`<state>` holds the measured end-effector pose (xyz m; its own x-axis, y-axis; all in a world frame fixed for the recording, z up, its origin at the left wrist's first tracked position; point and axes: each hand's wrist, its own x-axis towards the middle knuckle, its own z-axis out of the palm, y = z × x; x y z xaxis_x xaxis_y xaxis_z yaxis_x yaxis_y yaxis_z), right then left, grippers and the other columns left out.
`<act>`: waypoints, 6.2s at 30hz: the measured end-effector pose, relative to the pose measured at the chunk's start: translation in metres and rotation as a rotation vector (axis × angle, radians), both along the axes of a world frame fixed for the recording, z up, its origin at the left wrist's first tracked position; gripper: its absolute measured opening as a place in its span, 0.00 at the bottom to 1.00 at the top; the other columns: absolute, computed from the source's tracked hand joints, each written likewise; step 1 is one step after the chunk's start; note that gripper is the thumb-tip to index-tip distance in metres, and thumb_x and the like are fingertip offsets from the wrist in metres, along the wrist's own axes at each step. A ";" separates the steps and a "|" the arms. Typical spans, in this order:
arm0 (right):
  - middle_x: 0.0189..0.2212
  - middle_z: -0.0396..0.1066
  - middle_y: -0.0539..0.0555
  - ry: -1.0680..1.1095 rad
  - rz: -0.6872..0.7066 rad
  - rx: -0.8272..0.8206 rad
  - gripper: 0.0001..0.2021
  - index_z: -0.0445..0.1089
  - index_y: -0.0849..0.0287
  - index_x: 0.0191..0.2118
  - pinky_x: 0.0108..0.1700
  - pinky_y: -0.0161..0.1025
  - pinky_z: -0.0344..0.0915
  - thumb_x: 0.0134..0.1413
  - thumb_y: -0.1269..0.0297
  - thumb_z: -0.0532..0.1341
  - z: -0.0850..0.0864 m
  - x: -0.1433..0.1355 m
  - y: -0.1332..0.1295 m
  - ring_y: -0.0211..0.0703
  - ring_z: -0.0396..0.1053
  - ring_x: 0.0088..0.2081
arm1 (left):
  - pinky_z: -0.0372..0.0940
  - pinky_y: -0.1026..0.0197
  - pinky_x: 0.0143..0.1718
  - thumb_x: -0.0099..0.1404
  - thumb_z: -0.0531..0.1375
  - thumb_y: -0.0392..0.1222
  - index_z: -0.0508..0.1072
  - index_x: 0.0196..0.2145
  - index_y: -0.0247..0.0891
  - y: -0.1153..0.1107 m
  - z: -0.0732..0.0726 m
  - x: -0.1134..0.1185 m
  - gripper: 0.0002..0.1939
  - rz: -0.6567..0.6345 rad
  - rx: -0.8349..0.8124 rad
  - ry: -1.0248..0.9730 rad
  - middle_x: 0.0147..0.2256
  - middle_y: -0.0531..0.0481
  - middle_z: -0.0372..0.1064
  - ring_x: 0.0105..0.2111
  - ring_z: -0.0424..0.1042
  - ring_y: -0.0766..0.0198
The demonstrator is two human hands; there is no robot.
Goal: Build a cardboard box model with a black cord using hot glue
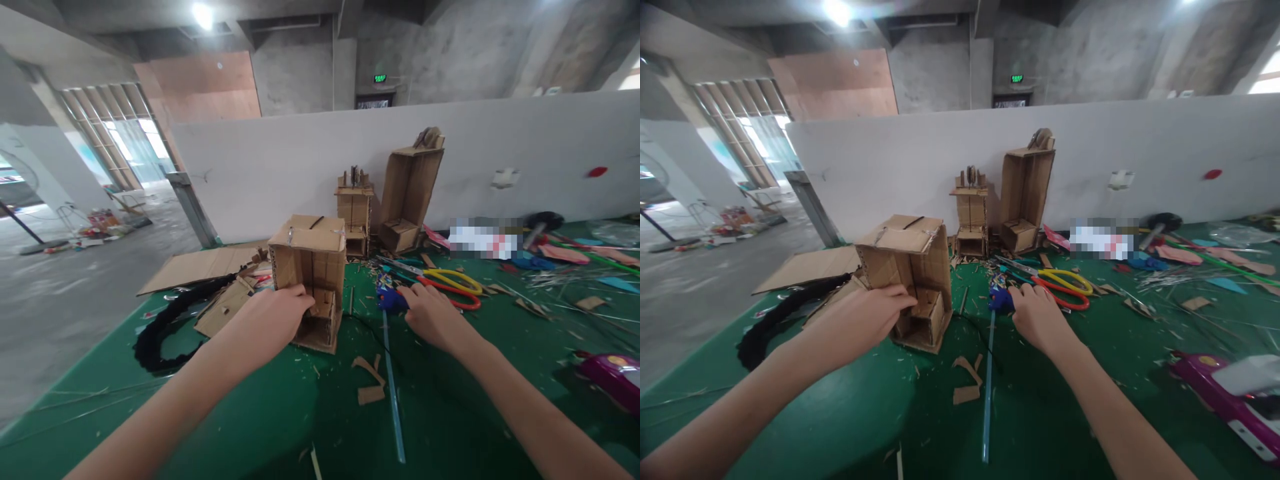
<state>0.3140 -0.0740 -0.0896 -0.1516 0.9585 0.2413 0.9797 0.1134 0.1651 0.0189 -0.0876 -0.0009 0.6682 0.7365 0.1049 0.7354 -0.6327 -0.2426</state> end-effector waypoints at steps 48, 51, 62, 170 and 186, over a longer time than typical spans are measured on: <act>0.38 0.74 0.58 1.047 0.244 -0.385 0.27 0.67 0.61 0.50 0.36 0.44 0.72 0.44 0.50 0.62 0.022 -0.036 -0.062 0.50 0.73 0.38 | 0.64 0.54 0.34 0.53 0.51 0.21 0.63 0.54 0.38 -0.005 0.016 -0.001 0.31 -0.118 0.294 0.291 0.58 0.45 0.59 0.46 0.65 0.49; 0.38 0.73 0.59 1.030 0.266 -0.332 0.25 0.67 0.61 0.49 0.34 0.43 0.71 0.46 0.52 0.61 0.025 -0.039 -0.062 0.50 0.73 0.37 | 0.64 0.56 0.34 0.54 0.49 0.21 0.66 0.50 0.37 -0.007 0.021 0.002 0.28 -0.110 0.262 0.302 0.51 0.44 0.66 0.44 0.67 0.52; 0.31 0.71 0.52 0.499 0.470 -0.223 0.09 0.68 0.56 0.37 0.33 0.38 0.63 0.46 0.69 0.58 0.043 -0.039 -0.058 0.42 0.68 0.32 | 0.65 0.49 0.47 0.54 0.63 0.52 0.52 0.57 0.51 -0.002 0.058 -0.063 0.36 -0.154 0.617 -0.749 0.54 0.52 0.58 0.51 0.61 0.51; 0.40 0.63 0.60 0.072 0.602 0.207 0.17 0.60 0.67 0.54 0.26 0.37 0.67 0.62 0.66 0.49 0.024 -0.129 -0.029 0.43 0.68 0.36 | 0.62 0.63 0.23 0.65 0.46 0.34 0.36 0.65 0.47 -0.021 -0.049 -0.019 0.34 0.280 -0.181 -0.223 0.28 0.49 0.72 0.27 0.74 0.58; 0.39 0.63 0.60 0.119 0.594 0.182 0.18 0.63 0.67 0.53 0.25 0.38 0.64 0.61 0.66 0.47 0.029 -0.129 -0.032 0.40 0.67 0.29 | 0.65 0.50 0.50 0.62 0.53 0.34 0.60 0.56 0.42 0.004 -0.085 -0.015 0.24 0.141 0.002 -0.652 0.52 0.39 0.60 0.50 0.67 0.54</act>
